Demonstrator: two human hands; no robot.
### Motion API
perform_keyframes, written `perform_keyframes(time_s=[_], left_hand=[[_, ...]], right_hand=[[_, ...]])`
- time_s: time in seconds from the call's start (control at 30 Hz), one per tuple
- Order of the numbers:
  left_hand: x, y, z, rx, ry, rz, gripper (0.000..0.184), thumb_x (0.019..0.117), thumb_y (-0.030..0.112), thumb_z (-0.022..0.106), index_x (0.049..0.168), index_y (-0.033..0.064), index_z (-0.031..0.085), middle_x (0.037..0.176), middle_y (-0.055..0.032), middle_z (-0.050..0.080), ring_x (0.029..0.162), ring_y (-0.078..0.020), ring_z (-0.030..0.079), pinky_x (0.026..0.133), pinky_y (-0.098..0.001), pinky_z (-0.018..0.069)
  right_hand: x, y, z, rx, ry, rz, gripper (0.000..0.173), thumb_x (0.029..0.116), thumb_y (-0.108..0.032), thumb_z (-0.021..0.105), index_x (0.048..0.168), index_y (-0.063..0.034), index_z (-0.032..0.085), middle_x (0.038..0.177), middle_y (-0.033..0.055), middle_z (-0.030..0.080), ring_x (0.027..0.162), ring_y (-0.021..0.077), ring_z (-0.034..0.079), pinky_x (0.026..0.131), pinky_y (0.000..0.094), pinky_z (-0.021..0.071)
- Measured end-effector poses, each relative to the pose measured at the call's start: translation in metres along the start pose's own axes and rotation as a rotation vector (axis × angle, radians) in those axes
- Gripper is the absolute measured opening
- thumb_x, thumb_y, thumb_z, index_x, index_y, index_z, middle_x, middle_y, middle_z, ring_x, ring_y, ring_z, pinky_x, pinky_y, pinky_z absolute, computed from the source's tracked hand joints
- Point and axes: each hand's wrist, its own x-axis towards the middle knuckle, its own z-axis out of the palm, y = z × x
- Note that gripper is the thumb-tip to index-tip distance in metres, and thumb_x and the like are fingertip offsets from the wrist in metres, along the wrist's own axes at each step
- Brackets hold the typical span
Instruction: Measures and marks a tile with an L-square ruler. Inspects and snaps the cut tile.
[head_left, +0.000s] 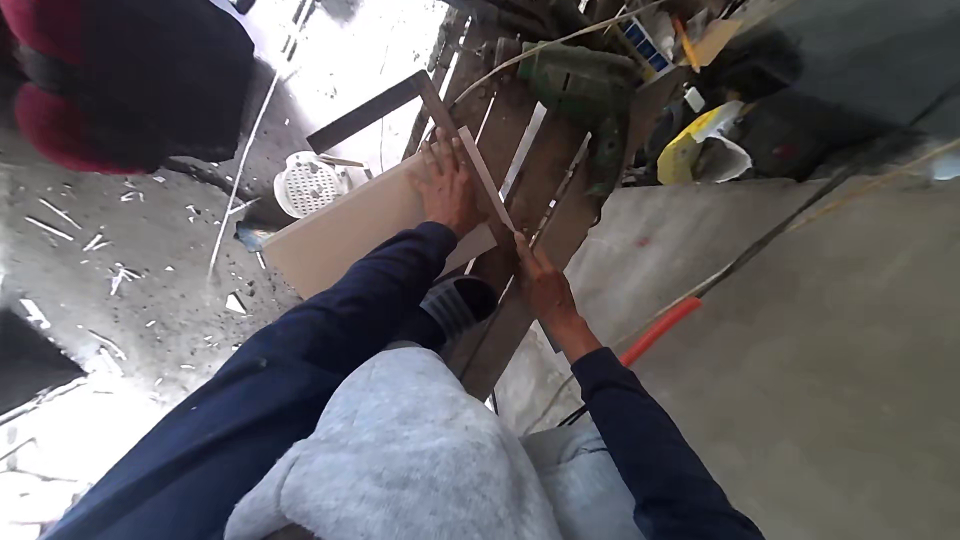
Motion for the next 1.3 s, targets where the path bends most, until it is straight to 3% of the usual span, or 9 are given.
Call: perform_keyframes(time_s=[0.13,0.3,0.57,0.77,0.83,0.9,0.97,1.13,1.3], left_hand=[[0.0,0.0,0.0,-0.003,-0.017,0.003,0.14,0.0628,0.056,0.091,0.164,0.0013,0.01,0.171,-0.0184,-0.011,0.155,-0.0485,-0.007,0.105,-0.0863,0.0179],[0.0,0.0,-0.003,0.027,-0.012,-0.003,0.142,0.0618,0.057,0.09,0.164,0.0017,0.008,0.171,-0.0187,-0.008,0.155,-0.0484,-0.004,0.105,-0.0847,0.0218],[0.001,0.0,-0.001,0.008,-0.008,-0.002,0.143,0.0613,0.058,0.09,0.164,0.0023,0.009,0.171,-0.0188,-0.011,0.155,-0.0478,-0.006,0.107,-0.0852,0.0179],[0.002,-0.001,0.0,-0.013,0.007,-0.003,0.139,0.0627,0.056,0.09,0.164,0.0025,0.012,0.171,-0.0177,-0.01,0.156,-0.046,-0.006,0.108,-0.0839,0.0189],[0.002,-0.001,0.004,-0.007,0.004,0.006,0.139,0.0635,0.057,0.089,0.163,0.001,0.011,0.171,-0.0191,-0.008,0.156,-0.0467,-0.006,0.107,-0.0853,0.017],[0.005,-0.002,0.004,-0.001,0.011,0.005,0.14,0.0632,0.057,0.09,0.164,0.001,0.01,0.171,-0.0196,-0.009,0.156,-0.0472,-0.006,0.107,-0.0849,0.0172],[0.001,-0.002,0.005,-0.026,0.024,0.013,0.139,0.0615,0.054,0.091,0.164,0.0024,0.013,0.171,-0.0194,-0.008,0.155,-0.0483,-0.004,0.108,-0.0841,0.0167],[0.002,-0.003,0.003,-0.041,0.051,0.012,0.132,0.0649,0.052,0.088,0.163,0.0028,0.015,0.171,-0.02,-0.004,0.156,-0.0473,-0.001,0.106,-0.0845,0.0199],[-0.001,-0.002,0.004,-0.03,0.064,0.026,0.123,0.0739,0.052,0.082,0.164,0.0024,0.013,0.171,-0.021,-0.001,0.155,-0.0486,0.0,0.105,-0.0843,0.0214]], right_hand=[[-0.013,0.009,0.006,-0.021,0.016,-0.006,0.06,0.0993,-0.007,0.06,0.157,-0.0118,0.043,0.104,0.0224,0.063,0.075,0.0344,0.069,0.064,0.0464,0.0601],[-0.014,0.011,0.012,-0.025,0.027,-0.007,0.06,0.0992,-0.007,0.059,0.157,-0.0128,0.042,0.102,0.0215,0.062,0.075,0.034,0.068,0.065,0.0461,0.0597],[-0.018,0.016,0.012,-0.012,0.035,-0.014,0.06,0.1002,-0.008,0.059,0.157,-0.0129,0.042,0.104,0.022,0.062,0.079,0.0338,0.069,0.068,0.0459,0.0606],[-0.029,0.013,-0.01,-0.01,-0.048,0.046,0.057,0.1015,-0.009,0.055,0.156,-0.0152,0.044,0.104,0.0211,0.065,0.08,0.0344,0.07,0.071,0.0489,0.0602],[-0.033,0.011,-0.025,-0.009,0.041,0.036,0.05,0.1028,-0.009,0.051,0.153,-0.0098,0.049,0.103,0.0213,0.067,0.08,0.0343,0.07,0.071,0.0486,0.0605],[-0.017,-0.005,-0.037,0.015,0.129,0.004,0.049,0.1031,-0.01,0.052,0.152,-0.0049,0.048,0.105,0.0236,0.066,0.078,0.0355,0.07,0.067,0.0477,0.0601],[0.006,-0.03,-0.052,0.048,0.078,0.016,0.054,0.1026,-0.01,0.055,0.155,-0.007,0.042,0.115,0.0255,0.063,0.082,0.0378,0.07,0.068,0.0496,0.0603],[0.122,-0.064,-0.032,0.045,0.111,-0.018,0.054,0.1024,-0.009,0.051,0.156,-0.0134,0.045,0.122,0.0215,0.065,0.094,0.0349,0.071,0.081,0.0483,0.0605],[0.152,-0.076,-0.03,0.007,0.042,0.003,0.053,0.1031,-0.011,0.049,0.156,-0.0149,0.045,0.121,0.0213,0.066,0.098,0.0352,0.071,0.083,0.0486,0.059]])
